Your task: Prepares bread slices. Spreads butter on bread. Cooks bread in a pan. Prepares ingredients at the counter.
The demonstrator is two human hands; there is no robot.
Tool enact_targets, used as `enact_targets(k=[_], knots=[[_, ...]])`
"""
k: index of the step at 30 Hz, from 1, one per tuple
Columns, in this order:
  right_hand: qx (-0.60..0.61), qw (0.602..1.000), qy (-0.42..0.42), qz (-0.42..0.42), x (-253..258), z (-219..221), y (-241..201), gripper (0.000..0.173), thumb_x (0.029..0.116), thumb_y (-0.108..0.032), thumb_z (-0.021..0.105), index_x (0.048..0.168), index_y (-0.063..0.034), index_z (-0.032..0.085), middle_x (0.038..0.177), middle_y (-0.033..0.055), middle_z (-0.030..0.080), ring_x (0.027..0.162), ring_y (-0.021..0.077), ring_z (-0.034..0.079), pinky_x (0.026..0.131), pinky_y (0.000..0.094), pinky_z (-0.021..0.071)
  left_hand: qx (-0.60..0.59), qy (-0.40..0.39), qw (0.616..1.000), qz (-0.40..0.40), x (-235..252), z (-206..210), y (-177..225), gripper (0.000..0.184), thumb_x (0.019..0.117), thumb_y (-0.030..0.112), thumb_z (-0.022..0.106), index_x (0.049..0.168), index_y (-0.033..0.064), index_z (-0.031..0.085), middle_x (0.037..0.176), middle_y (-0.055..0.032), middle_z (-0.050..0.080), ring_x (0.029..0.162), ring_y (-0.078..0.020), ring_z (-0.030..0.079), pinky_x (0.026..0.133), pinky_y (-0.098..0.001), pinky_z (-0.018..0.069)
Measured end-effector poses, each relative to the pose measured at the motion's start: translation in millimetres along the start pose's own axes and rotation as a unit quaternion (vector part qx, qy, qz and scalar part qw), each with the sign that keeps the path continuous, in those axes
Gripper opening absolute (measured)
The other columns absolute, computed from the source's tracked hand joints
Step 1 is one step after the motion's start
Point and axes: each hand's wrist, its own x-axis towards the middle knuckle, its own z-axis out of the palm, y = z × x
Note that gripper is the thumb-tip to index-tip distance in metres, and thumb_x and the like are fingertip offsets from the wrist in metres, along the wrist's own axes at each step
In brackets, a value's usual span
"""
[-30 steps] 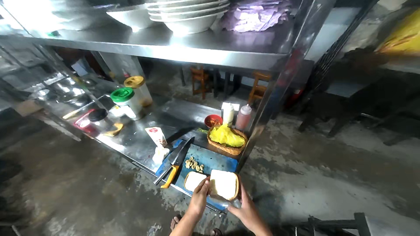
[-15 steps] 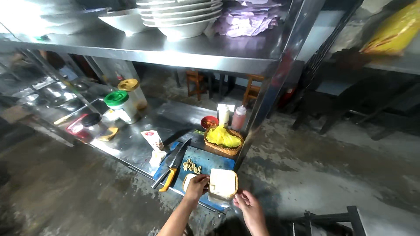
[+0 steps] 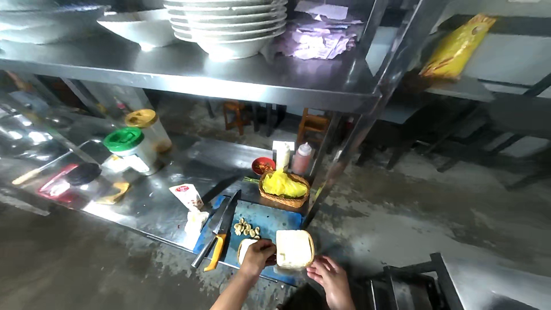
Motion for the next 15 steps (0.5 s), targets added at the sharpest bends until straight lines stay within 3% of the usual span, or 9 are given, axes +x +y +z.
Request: enact_targets(k=[4,9,11,13,15], knots=[[-0.021,0.999,0.026,0.008,0,5,-5,0.02,0.099,-0.004,0.064,0.115,0.0067,0.066,0.094,0.0198,0.074,0.077,0.028,0.075,0.068,0.0401,0.066,-0.01,-0.026,1.0,-0.014,0,-6,-1,0.023,0.0986,0.011,0.068,0.117,-0.0027,0.065,0.105,-0.016,0.072,0.088,-0.0254,0.073,0.078,-0.0408,0.0639],[-0.079,0.996,0.031,0.013,-14,6,-2,0.027,0.0962,-0.003,0.067,0.121,0.006,0.061,0.1,0.0207,0.071,0.078,0.0283,0.075,0.069,0.0416,0.0664,0.0,-0.074,0.997,-0.032,-7,-17,-6,0.03,0.0951,0.008,0.069,0.123,-0.0015,0.063,0.112,-0.016,0.069,0.092,-0.0268,0.072,0.082,-0.0433,0.0629],[-0.128,0.992,0.02,0.008,-28,8,-1,0.022,0.0988,-0.008,0.063,0.116,0.0059,0.062,0.091,0.0185,0.073,0.073,0.0277,0.075,0.067,0.0424,0.0669,-0.002,-0.076,0.997,-0.029,-6,-21,-7,0.033,0.0957,0.007,0.068,0.127,-0.0003,0.061,0.114,-0.016,0.069,0.094,-0.0276,0.072,0.083,-0.0442,0.0629],[-0.217,0.976,-0.004,-0.036,-46,12,-1,0.019,0.0995,-0.013,0.061,0.109,0.0034,0.067,0.083,0.0124,0.075,0.071,0.0227,0.075,0.068,0.0407,0.0664,0.005,-0.059,0.998,-0.009,4,-23,-5,0.033,0.0988,0.01,0.064,0.131,0.0019,0.061,0.117,-0.0149,0.069,0.097,-0.0267,0.071,0.083,-0.0438,0.0624],[-0.345,0.927,-0.015,-0.145,-63,18,2,0.017,0.0975,-0.017,0.064,0.106,-0.0041,0.073,0.088,0.0057,0.075,0.076,0.0163,0.074,0.073,0.0382,0.0649,0.024,-0.042,0.999,0.018,22,-24,-1,0.031,0.1017,0.015,0.06,0.131,0.0038,0.063,0.12,-0.0139,0.069,0.101,-0.0255,0.07,0.085,-0.0437,0.0606]])
